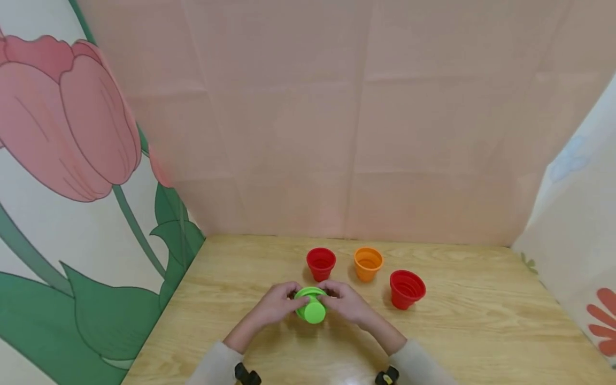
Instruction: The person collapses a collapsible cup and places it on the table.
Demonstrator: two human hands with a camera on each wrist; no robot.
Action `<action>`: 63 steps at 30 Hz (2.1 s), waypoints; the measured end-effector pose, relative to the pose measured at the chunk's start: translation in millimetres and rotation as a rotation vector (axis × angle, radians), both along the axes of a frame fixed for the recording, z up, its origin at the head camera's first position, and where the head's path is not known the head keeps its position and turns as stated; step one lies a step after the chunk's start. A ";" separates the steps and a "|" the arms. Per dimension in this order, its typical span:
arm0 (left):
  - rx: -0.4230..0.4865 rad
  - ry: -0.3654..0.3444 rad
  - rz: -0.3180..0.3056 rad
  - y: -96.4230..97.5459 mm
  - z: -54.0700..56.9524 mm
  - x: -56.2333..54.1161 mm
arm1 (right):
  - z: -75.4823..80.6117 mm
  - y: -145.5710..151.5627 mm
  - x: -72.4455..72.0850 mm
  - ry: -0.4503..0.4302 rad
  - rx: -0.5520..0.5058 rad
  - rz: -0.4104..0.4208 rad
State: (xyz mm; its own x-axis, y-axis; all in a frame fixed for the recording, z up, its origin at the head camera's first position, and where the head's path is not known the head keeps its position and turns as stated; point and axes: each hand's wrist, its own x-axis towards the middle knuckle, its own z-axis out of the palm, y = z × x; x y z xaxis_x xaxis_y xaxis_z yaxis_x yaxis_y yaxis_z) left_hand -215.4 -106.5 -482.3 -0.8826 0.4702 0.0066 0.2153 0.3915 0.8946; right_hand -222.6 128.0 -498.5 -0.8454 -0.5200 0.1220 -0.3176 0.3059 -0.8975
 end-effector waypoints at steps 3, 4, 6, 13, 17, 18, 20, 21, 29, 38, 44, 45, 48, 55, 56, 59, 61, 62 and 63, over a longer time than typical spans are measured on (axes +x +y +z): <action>0.019 0.007 -0.001 0.8 2.1 -1.5 | 3.5 3.6 -1.3 -0.031 -0.015 0.000; 0.015 0.011 -0.003 0.8 2.5 -2.2 | 4.3 5.1 -1.9 -0.052 -0.018 0.008; 0.009 0.023 -0.008 0.2 2.7 -3.4 | 6.1 7.8 -3.0 -0.095 -0.037 0.041; -0.026 0.031 -0.023 -4.6 1.8 -3.9 | 10.0 9.1 -3.0 -0.129 -0.050 0.149; -0.018 0.004 -0.077 -8.1 4.8 -3.8 | 11.4 8.1 -1.1 -0.131 -0.053 0.165; -0.019 0.000 -0.091 -8.9 5.3 -4.1 | 11.5 7.9 -0.6 -0.134 -0.059 0.168; -0.017 -0.012 -0.115 -10.8 6.2 -3.6 | 11.9 7.5 1.0 -0.145 -0.066 0.170; -0.018 -0.015 -0.123 -11.6 6.1 -3.3 | 11.8 7.3 1.7 -0.150 -0.067 0.171; -0.053 0.030 -0.107 -10.2 1.8 0.0 | 7.2 4.9 3.9 -0.161 -0.051 0.154; -0.066 0.087 -0.025 -1.3 5.0 -0.1 | 2.0 2.8 2.8 0.013 -0.041 0.080; 0.004 0.092 0.024 0.0 2.6 2.3 | 7.4 -0.2 7.0 0.140 -0.023 0.008; 0.015 0.094 0.029 0.5 2.7 2.7 | 7.3 -0.5 7.1 0.155 -0.018 -0.007; 0.046 0.082 0.048 2.0 1.8 3.0 | 2.3 -0.6 5.0 0.219 -0.009 -0.053; 0.181 -0.025 0.070 3.9 -1.5 3.0 | 4.0 -5.7 4.1 0.292 -0.015 -0.143; 0.199 -0.044 0.073 4.0 -1.4 3.4 | 4.2 -6.6 3.8 0.289 -0.011 -0.158; 0.227 -0.061 0.095 4.2 -1.7 4.4 | 4.5 -9.6 2.4 0.266 0.002 -0.207; 0.228 -0.043 0.120 5.0 -2.4 4.1 | 4.6 -11.2 0.8 0.204 -0.016 -0.229; 0.224 -0.028 0.135 5.7 -2.6 3.8 | 4.5 -11.7 -0.1 0.156 -0.035 -0.229; 0.221 -0.010 0.152 6.5 -3.0 3.3 | 4.6 -12.2 -1.1 0.098 -0.063 -0.227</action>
